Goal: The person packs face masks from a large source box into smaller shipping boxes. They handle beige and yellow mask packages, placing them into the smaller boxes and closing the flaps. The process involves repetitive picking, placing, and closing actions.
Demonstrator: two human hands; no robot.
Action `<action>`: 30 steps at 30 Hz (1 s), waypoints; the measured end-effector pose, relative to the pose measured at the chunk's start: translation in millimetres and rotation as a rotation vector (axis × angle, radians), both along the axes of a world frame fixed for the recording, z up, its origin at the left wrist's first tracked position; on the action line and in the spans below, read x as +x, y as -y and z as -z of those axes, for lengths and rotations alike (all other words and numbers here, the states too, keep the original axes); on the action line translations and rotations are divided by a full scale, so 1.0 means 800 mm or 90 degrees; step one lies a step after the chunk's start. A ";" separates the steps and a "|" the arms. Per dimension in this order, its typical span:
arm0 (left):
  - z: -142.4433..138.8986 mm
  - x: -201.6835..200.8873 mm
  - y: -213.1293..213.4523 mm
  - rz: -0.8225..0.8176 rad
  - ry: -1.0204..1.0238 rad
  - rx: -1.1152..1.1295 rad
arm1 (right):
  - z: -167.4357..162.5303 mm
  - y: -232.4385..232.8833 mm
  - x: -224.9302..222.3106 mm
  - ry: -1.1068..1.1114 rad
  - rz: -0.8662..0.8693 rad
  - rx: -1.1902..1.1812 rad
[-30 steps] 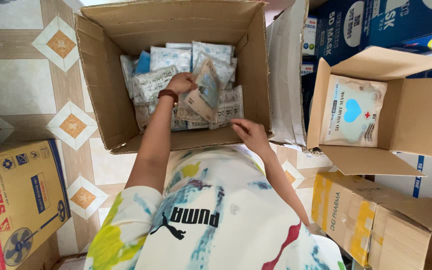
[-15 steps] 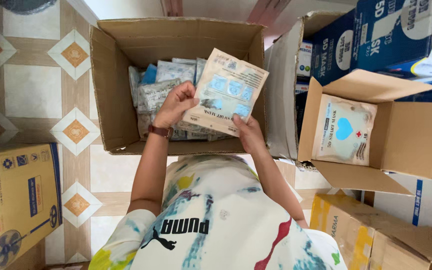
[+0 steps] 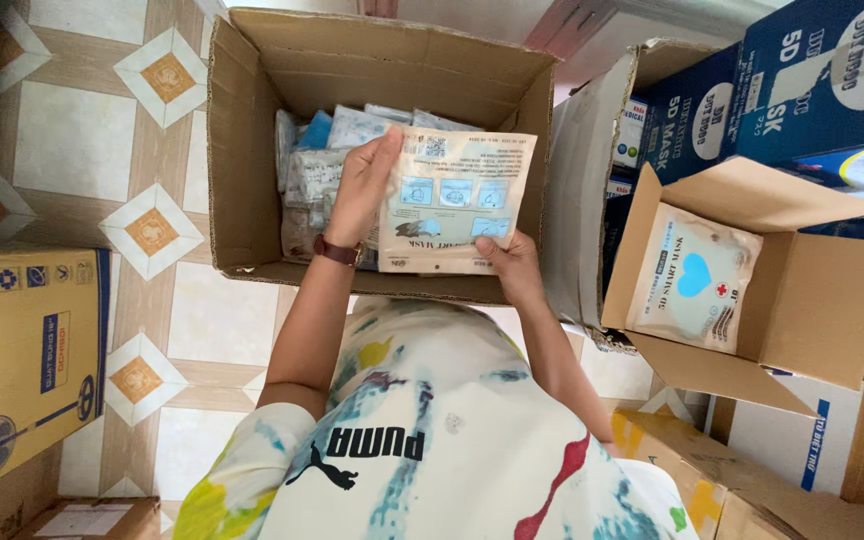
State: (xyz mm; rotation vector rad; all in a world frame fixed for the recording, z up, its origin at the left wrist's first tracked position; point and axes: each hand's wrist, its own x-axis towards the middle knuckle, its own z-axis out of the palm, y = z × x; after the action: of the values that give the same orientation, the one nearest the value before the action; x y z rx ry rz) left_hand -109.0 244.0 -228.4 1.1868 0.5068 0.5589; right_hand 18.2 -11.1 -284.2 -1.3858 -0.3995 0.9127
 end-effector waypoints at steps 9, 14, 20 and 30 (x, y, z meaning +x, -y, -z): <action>-0.018 -0.035 -0.005 0.172 0.087 -0.257 | -0.095 -0.016 -0.009 0.804 0.119 -0.024; 0.005 -0.049 0.001 0.170 0.145 -0.413 | -0.125 -0.029 -0.012 0.875 0.148 -0.018; 0.013 -0.052 0.016 0.169 0.143 -0.372 | -0.109 -0.029 -0.022 0.171 0.213 0.209; -0.020 -0.067 0.047 0.199 0.068 -0.169 | -0.059 -0.003 -0.063 -0.099 0.257 0.196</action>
State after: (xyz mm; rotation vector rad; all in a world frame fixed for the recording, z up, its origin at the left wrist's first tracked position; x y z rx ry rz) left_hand -163.0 206.0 -212.4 0.9519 0.2855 0.2742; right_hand -32.0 -8.8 -236.7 -1.0530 -0.1245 0.5916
